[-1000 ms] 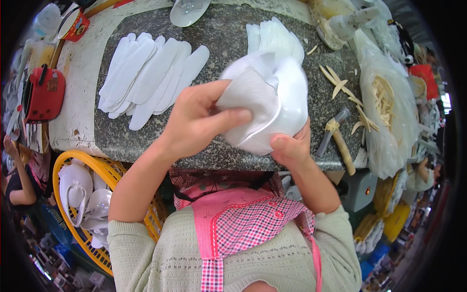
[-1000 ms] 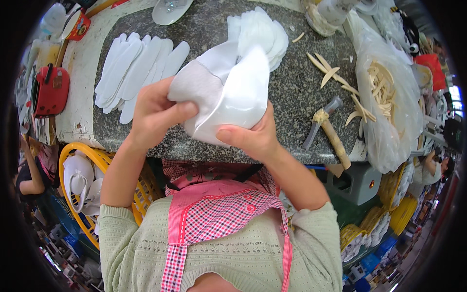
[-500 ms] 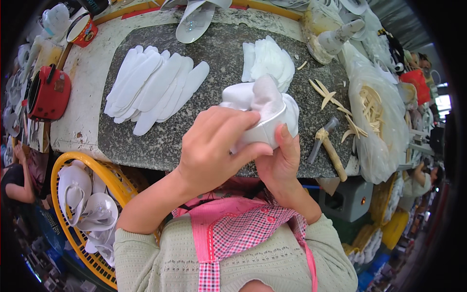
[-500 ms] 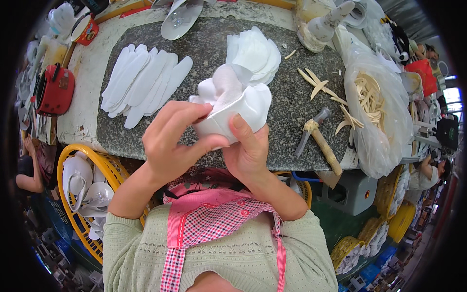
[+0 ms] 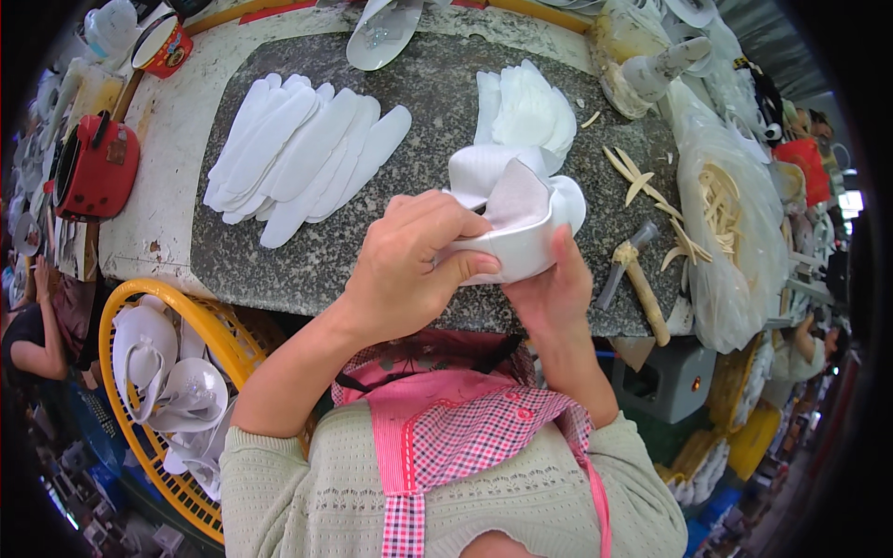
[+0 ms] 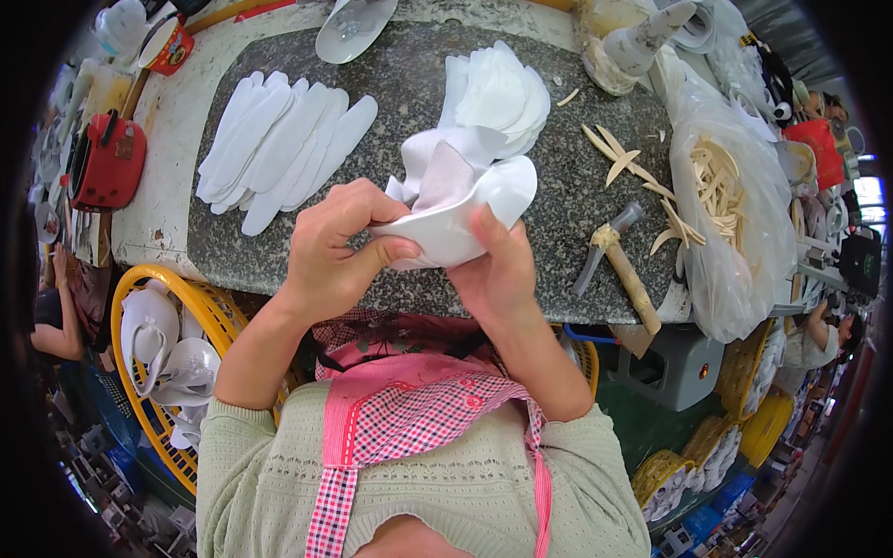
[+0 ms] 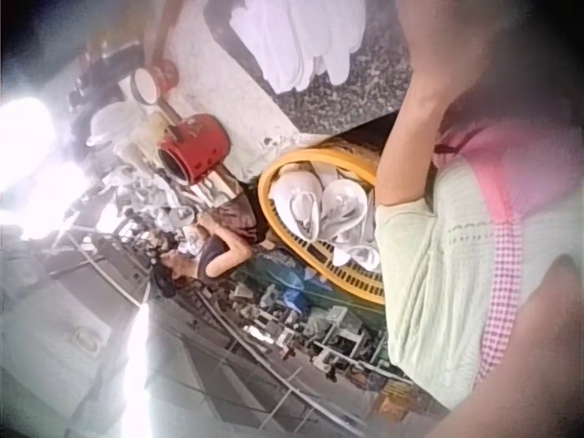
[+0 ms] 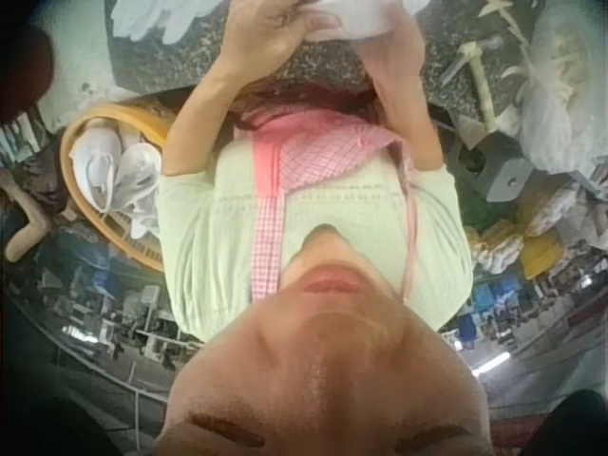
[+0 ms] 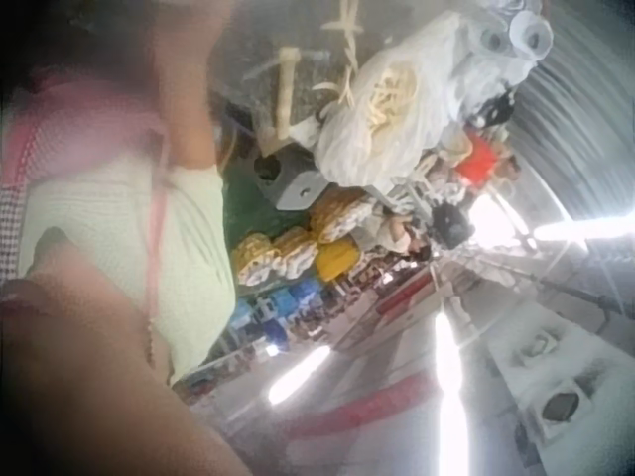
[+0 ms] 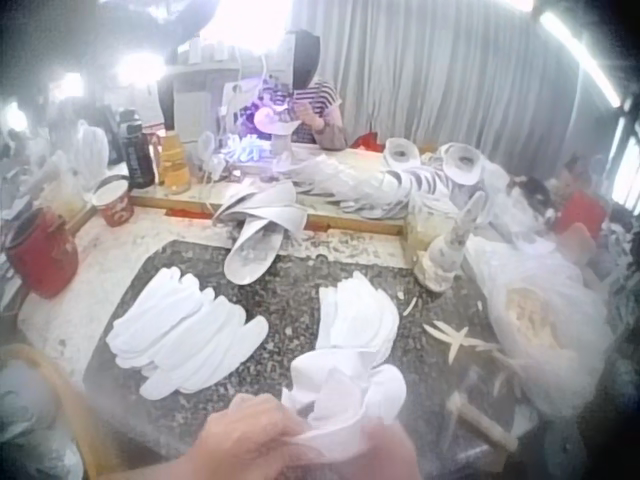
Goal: The person assembles footwear uppers by hand, taking shoe upper components, attaching lining pieces and padding inserts to them, and pressing the parts together.
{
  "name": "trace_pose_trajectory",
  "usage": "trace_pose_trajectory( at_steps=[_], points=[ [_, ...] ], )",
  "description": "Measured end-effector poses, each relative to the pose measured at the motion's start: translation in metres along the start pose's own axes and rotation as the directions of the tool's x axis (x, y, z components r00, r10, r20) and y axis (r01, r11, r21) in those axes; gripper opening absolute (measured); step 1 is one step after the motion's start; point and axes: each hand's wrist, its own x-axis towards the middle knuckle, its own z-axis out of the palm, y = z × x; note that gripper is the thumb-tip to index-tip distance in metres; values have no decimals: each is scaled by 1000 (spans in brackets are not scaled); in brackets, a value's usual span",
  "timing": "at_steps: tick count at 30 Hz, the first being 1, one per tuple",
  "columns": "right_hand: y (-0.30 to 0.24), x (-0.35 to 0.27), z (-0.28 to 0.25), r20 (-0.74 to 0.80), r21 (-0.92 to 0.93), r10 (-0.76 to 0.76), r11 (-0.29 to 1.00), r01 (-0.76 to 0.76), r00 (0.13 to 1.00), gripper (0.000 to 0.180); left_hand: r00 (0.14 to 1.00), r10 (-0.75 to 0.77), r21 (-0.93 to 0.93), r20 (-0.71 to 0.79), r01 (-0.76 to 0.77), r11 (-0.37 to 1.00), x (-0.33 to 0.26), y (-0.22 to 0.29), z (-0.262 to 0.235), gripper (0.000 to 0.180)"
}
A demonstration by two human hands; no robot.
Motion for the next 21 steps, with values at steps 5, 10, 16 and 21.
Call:
trace_pose_trajectory(
  at_steps=[5, 10, 16, 21],
  points=[
    [-14, 10, -13, 225, 6, 153, 987, -159, 962, 60, 927, 179, -61, 330, -168, 984, 14, -11, -11, 22],
    [12, 9, -13, 54, 120, -1, 993, -5, 999, 49, 958, 127, 71, 255, -149, 986, 13, -17, -16, 30],
    [31, 6, -4, -28, 74, -120, 990, 122, 992, 44, 971, 234, 199, 55, -240, 950, 0, -9, 1, 24],
    [20, 18, -23, 114, -188, -212, 955, 230, 971, 47, 984, 106, 185, 146, -133, 974, -1, -16, -1, 16]
  ],
)
